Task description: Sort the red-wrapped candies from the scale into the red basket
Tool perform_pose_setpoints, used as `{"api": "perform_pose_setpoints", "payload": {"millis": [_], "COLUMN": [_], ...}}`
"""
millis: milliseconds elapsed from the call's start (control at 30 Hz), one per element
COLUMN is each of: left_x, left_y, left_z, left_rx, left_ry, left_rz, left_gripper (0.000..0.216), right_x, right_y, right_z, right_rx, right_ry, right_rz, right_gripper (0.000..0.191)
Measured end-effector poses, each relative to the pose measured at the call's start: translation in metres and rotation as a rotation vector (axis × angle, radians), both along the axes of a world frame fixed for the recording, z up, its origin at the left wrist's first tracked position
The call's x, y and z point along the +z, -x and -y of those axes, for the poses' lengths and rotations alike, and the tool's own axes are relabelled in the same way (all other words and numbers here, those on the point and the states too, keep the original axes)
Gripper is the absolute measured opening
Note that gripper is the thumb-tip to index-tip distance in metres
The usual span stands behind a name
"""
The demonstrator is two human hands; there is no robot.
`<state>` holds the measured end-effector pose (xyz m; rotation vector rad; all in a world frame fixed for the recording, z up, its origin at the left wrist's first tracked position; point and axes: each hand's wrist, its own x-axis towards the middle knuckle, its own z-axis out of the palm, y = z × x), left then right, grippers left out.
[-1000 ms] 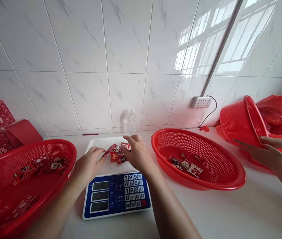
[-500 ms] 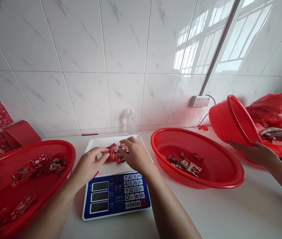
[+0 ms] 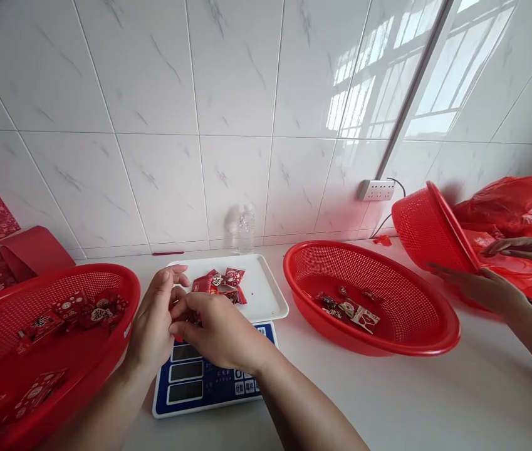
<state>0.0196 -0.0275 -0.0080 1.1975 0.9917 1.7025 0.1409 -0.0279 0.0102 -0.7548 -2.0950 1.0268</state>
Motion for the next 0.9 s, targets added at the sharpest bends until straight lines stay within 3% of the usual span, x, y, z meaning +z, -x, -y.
{"api": "perform_pose_setpoints", "payload": {"millis": [133, 367, 600, 733, 833, 900], "left_x": [-0.002, 0.000, -0.004, -0.002, 0.000, -0.001], "left_y": [0.002, 0.011, 0.014, 0.014, 0.009, 0.004], "left_z": [-0.002, -0.009, -0.013, -0.012, -0.008, -0.005], "left_rx": [0.023, 0.117, 0.065, -0.027, -0.165, -0.199], "left_ry": [0.004, -0.082, -0.055, -0.019, -0.026, -0.120], "left_rz": [-0.083, -0.263, -0.312, -0.401, -0.511, -0.604], "left_gripper": [0.037, 0.035, 0.033, 0.028, 0.031, 0.037], "right_x": [0.001, -0.013, -0.030, -0.019, -0.009, -0.007], "right_y": [-0.005, -0.033, -0.029, -0.030, -0.027, -0.021], "right_z": [-0.006, -0.048, -0.064, -0.055, -0.045, -0.040], "right_rx": [-0.110, -0.528, -0.498, -0.484, -0.430, -0.390], "right_ry": [-0.120, -0.390, -0.398, -0.319, -0.139, -0.007], "right_rz": [0.061, 0.301, 0.468, 0.166, -0.126, -0.242], "right_gripper": [0.015, 0.021, 0.030, 0.020, 0.037, 0.042]}}
